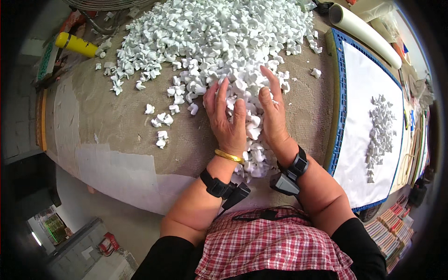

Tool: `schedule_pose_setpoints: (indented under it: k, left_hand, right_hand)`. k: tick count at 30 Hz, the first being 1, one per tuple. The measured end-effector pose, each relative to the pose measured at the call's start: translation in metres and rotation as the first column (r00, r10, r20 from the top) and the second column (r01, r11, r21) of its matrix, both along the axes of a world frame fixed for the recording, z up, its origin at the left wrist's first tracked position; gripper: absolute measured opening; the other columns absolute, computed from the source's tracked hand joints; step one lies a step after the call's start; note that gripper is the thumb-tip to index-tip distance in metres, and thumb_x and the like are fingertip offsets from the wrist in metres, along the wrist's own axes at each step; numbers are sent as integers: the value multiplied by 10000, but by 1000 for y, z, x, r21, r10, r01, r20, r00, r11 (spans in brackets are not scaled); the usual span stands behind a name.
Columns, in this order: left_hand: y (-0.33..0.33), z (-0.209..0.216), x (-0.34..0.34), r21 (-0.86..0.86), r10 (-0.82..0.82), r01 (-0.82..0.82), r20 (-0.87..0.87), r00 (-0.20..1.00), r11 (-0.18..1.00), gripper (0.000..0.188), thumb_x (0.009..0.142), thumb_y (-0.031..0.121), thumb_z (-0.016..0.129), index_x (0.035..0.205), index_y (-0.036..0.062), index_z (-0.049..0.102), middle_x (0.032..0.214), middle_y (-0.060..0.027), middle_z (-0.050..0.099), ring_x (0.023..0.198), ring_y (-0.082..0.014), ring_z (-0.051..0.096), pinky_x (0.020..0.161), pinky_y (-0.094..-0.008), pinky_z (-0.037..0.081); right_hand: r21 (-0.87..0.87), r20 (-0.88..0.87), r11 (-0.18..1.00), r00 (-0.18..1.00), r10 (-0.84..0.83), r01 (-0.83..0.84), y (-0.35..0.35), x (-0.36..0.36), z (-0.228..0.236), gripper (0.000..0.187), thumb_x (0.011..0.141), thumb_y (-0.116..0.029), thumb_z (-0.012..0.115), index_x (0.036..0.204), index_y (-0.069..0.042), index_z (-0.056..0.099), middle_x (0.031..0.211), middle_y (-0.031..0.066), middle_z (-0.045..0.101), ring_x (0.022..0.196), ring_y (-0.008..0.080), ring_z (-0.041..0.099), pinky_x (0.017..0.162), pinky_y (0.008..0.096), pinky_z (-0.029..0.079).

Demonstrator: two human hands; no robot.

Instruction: Removing small white plastic parts from a grid tray and arranging them onto a mesh tray.

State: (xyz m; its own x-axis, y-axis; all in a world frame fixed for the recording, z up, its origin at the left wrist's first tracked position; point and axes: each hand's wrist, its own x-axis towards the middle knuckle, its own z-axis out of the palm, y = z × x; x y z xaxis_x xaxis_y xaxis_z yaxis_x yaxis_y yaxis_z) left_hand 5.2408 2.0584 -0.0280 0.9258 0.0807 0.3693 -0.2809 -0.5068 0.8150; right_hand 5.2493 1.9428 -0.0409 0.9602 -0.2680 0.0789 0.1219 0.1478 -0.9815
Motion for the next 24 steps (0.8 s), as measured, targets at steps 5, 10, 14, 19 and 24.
schedule_pose_setpoints:
  k: [5, 10, 14, 19, 24]
  left_hand:
    - [-16, 1, -1, -301, 20, -54, -117, 993, 952, 522, 1013, 372, 488, 1403, 25, 470, 1415, -176, 416, 1336, -282, 374, 1107, -413, 301]
    - [-24, 28, -10, -589, -73, -69, -214, 974, 805, 479, 1019, 324, 491, 1394, 26, 472, 1393, -132, 457, 1305, -229, 413, 1084, -366, 326]
    - [-43, 49, -29, -659, -132, -67, -248, 960, 749, 388, 994, 257, 549, 1310, 31, 545, 1272, -66, 559, 1150, -157, 522, 981, -287, 406]
    - [-94, 97, -67, -718, -115, -172, -332, 936, 675, 328, 964, 239, 595, 1245, 69, 593, 1156, -20, 595, 1042, -114, 547, 870, -253, 446]
    - [-138, 171, -137, -730, -177, -182, -386, 905, 658, 333, 941, 252, 632, 1226, 81, 610, 1119, -20, 601, 964, -111, 566, 785, -248, 477]
  right_hand:
    - [162, -27, 981, 993, 114, -108, -5, -1, 3, 465, 952, -391, 597, 1275, -57, 589, 1348, 149, 498, 1335, 275, 375, 1131, 398, 252]
    - [404, -146, 907, 970, 193, -119, 0, -16, 32, 424, 920, -253, 683, 1283, -62, 574, 1263, 79, 543, 1140, 163, 516, 939, 297, 441]
    - [439, -180, 898, 980, 83, 5, -14, -42, 51, 491, 906, -211, 692, 1323, -20, 517, 1055, 57, 639, 949, 139, 596, 804, 270, 482]
    - [522, -223, 853, 960, 169, -29, -65, -83, 107, 513, 914, -210, 678, 1349, -11, 490, 1109, 109, 664, 1000, 169, 631, 797, 284, 500]
    - [568, -148, 823, 984, 97, 5, -103, -151, 152, 538, 918, -206, 680, 1368, -10, 461, 1107, 106, 656, 985, 165, 631, 780, 279, 505]
